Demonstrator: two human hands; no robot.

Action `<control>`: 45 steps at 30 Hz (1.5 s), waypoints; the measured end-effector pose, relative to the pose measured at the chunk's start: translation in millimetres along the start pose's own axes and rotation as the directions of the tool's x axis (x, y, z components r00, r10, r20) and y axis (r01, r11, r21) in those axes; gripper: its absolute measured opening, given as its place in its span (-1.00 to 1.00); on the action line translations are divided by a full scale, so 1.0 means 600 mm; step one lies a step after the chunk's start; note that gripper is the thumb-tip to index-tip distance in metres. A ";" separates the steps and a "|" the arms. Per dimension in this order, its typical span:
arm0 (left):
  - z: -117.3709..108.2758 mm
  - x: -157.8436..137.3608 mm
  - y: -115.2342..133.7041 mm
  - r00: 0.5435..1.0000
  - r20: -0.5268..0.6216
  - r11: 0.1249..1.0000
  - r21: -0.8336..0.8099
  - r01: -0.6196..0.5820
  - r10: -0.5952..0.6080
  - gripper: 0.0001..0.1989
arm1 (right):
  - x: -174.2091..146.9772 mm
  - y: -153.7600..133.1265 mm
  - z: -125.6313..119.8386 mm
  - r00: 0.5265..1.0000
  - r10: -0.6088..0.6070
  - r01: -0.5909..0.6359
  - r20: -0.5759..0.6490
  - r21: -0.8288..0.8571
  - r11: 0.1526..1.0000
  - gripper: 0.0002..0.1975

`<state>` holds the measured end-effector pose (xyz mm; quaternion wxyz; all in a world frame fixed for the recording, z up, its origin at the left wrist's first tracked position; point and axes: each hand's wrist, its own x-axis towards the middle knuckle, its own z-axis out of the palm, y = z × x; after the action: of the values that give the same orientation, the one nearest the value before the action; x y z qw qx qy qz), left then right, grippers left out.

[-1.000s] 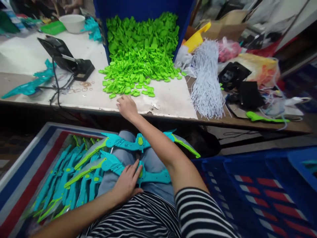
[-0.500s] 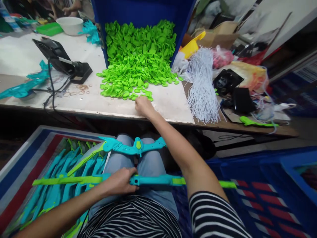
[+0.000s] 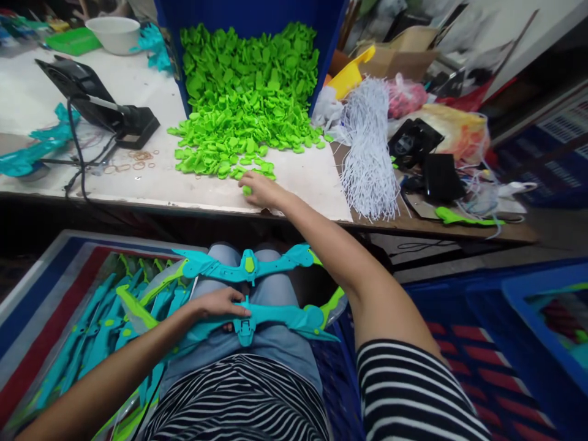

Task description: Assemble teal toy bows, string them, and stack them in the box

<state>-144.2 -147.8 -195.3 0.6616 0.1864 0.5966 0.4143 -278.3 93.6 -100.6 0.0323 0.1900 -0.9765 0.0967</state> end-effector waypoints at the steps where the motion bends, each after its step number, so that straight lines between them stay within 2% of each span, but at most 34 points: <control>1: -0.001 0.000 0.000 1.000 0.004 1.000 -0.002 -0.001 0.001 -0.46 | -0.009 0.008 0.009 0.995 0.061 -0.056 -0.081 0.057 0.997 -0.60; 4: -0.003 0.000 0.000 1.000 0.010 1.000 0.002 0.007 -0.007 -0.47 | -0.027 0.023 0.033 0.969 0.149 -0.120 -0.198 0.151 0.981 -0.62; 8: -0.007 0.003 -0.002 0.999 0.046 1.000 0.015 -0.014 0.014 -0.47 | -0.012 0.022 0.048 0.974 0.108 -0.076 -0.198 0.162 0.984 -0.72; 10: -0.010 0.003 -0.006 0.998 0.061 0.999 0.022 -0.030 0.029 -0.48 | -0.010 0.009 0.051 0.964 0.133 -0.092 -0.228 0.181 0.979 -0.76; 12: -0.012 0.003 -0.010 0.997 0.070 0.999 0.018 -0.041 0.040 -0.47 | -0.033 -0.022 0.054 0.941 0.155 -0.087 -0.301 0.227 0.970 -0.78; 15: -0.017 0.004 -0.015 0.998 0.047 0.998 0.019 -0.052 0.051 -0.46 | -0.124 -0.107 0.069 0.920 0.094 0.038 -0.381 0.324 0.945 -0.74; 18: -0.021 0.006 -0.016 0.998 -0.048 0.997 0.069 -0.044 0.048 -0.49 | -0.254 -0.210 0.100 0.942 -0.039 0.168 -0.332 0.369 0.914 -0.75; 21: -0.020 0.004 -0.012 1.000 0.005 0.999 0.047 -0.012 0.012 -0.47 | -0.356 -0.282 0.142 0.965 -0.011 0.096 -0.261 0.317 0.944 -0.78; 23: -0.016 0.002 -0.009 0.999 0.045 1.000 0.021 -0.011 0.010 -0.43 | -0.389 -0.305 0.167 0.968 0.046 0.030 -0.246 0.297 0.955 -0.79; 26: -0.013 -0.001 -0.009 0.999 0.036 1.000 0.017 -0.004 0.004 -0.40 | -0.398 -0.316 0.190 0.954 0.109 -0.018 -0.278 0.313 0.950 -0.79; 29: -0.012 0.000 -0.013 0.999 0.036 1.000 0.001 0.024 -0.024 -0.39 | -0.393 -0.320 0.198 0.943 0.139 -0.033 -0.303 0.329 0.944 -0.80; 32: -0.015 -0.003 -0.018 1.000 0.024 1.000 0.013 0.002 -0.003 -0.41 | -0.394 -0.327 0.202 0.943 0.158 -0.050 -0.292 0.348 0.936 -0.82; 35: -0.019 -0.008 -0.017 0.998 0.033 0.993 0.102 -0.056 0.053 -0.50 | -0.399 -0.336 0.206 0.923 0.293 -0.180 -0.249 0.394 0.901 -0.84; 37: -0.019 -0.010 -0.013 0.996 0.059 0.982 0.175 -0.074 0.065 -0.54 | -0.397 -0.338 0.206 0.893 0.413 -0.299 -0.179 0.449 0.842 -0.78; 40: -0.014 -0.009 -0.007 0.998 0.034 0.969 0.238 -0.065 0.058 -0.56 | -0.386 -0.329 0.201 0.854 0.521 -0.452 -0.006 0.489 0.746 -0.48; 42: -0.009 -0.006 -0.004 0.998 -0.017 0.965 0.257 -0.057 0.063 -0.58 | -0.375 -0.319 0.194 0.839 0.529 -0.521 0.125 0.462 0.718 -0.32; 45: -0.001 -0.003 -0.006 0.993 -0.090 0.957 0.285 -0.047 0.075 -0.62 | -0.362 -0.313 0.187 0.824 0.514 -0.565 0.236 0.399 0.722 -0.33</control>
<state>-143.7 -151.4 -197.2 0.5846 0.2763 0.6757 0.3540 -9.5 -20.5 -198.8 -0.0954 -0.0957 -0.9392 0.3157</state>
